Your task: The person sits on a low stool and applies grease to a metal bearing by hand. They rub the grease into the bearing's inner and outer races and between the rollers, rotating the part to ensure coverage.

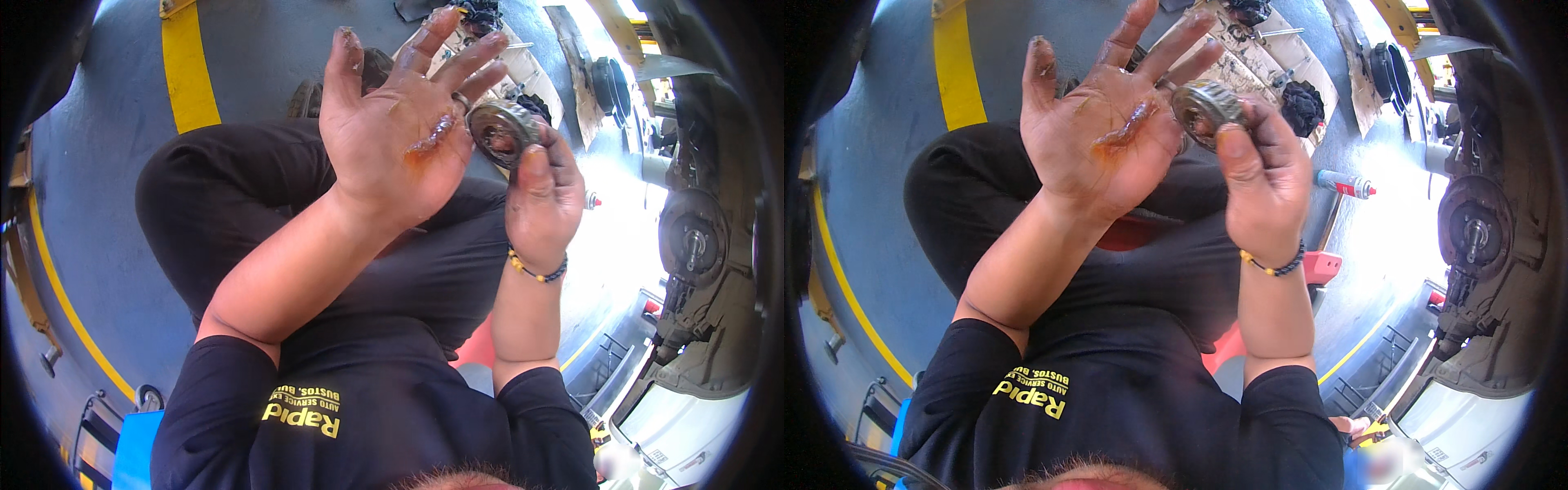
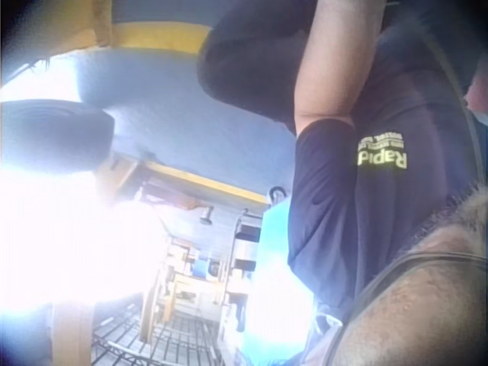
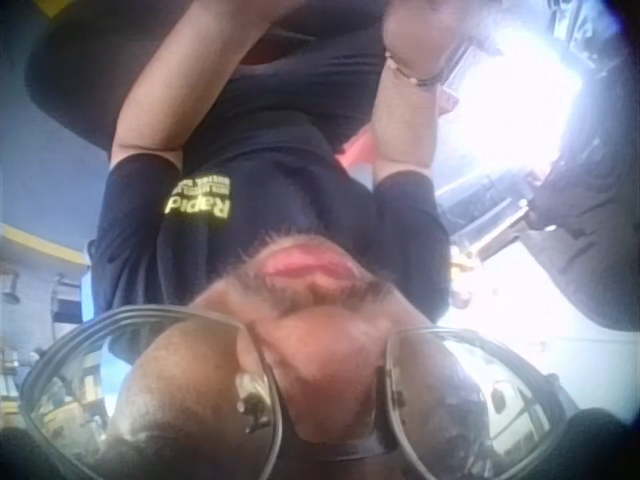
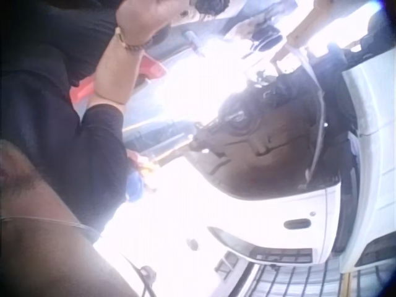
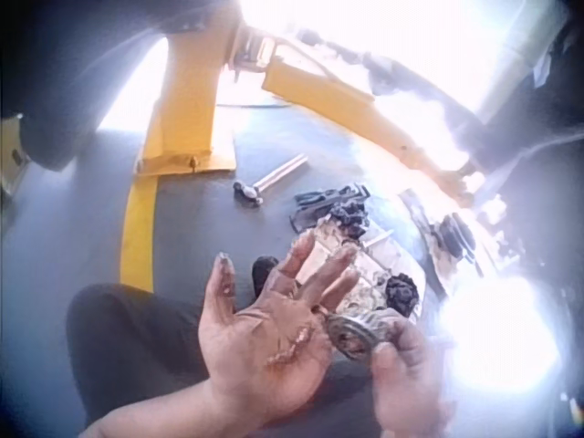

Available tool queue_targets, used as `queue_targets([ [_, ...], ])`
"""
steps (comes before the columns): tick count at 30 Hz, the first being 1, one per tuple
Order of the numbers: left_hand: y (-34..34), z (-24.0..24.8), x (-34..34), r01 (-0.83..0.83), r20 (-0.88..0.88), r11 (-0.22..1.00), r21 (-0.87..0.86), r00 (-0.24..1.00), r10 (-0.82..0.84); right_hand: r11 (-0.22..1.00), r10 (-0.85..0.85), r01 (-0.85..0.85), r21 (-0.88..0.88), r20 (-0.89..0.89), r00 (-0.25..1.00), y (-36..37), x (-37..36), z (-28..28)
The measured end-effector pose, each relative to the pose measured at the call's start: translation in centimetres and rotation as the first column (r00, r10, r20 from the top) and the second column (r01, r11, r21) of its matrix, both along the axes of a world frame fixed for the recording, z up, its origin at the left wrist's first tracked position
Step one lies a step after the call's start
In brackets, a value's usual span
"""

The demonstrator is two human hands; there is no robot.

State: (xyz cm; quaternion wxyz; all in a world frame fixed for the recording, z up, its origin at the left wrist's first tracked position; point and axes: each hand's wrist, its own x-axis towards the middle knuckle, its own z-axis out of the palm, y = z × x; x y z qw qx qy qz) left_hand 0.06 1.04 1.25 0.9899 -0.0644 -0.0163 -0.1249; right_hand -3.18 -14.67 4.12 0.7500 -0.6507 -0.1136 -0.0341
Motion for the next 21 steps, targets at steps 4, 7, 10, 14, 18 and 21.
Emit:
queue_targets([
  [4, 0.7, 0.2, -0.3, -0.072, -0.032, 0.997, 0.002, 0.997, 0.072, 0.977, -0.037, 0.058, -0.205, 0.102, 0.994, 1.1, -0.2, -0.6],
  [7, 1.3, -0.1, -0.3, -0.116, -0.063, 0.993, 0.013, 0.991, 0.117, 0.936, 0.012, 0.052, -0.349, 0.178, 0.984, 1.1, -1.4, -1.2],
  [10, 1.9, -0.2, -0.3, -0.147, -0.067, 0.989, 0.027, 0.987, 0.149, 0.995, 0.032, -0.031, -0.093, 0.008, 0.999, 1.9, -2.4, -0.1],
  [14, 1.8, -0.3, -0.7, -0.156, -0.068, 0.987, 0.025, 0.985, 0.158, 0.990, -0.013, 0.017, -0.143, 0.029, 0.999, 2.3, -1.9, -0.3],
  [18, 1.8, -0.3, -0.7, -0.165, -0.068, 0.986, 0.034, 0.984, 0.167, 0.995, 0.053, -0.051, -0.081, 0.016, 0.998, 2.1, -2.8, 0.4],
  [21, 1.7, -0.4, -0.9, -0.168, -0.067, 0.985, 0.034, 0.983, 0.170, 0.980, -0.088, 0.094, -0.177, 0.039, 0.995, 2.5, -1.8, 0.6],
])
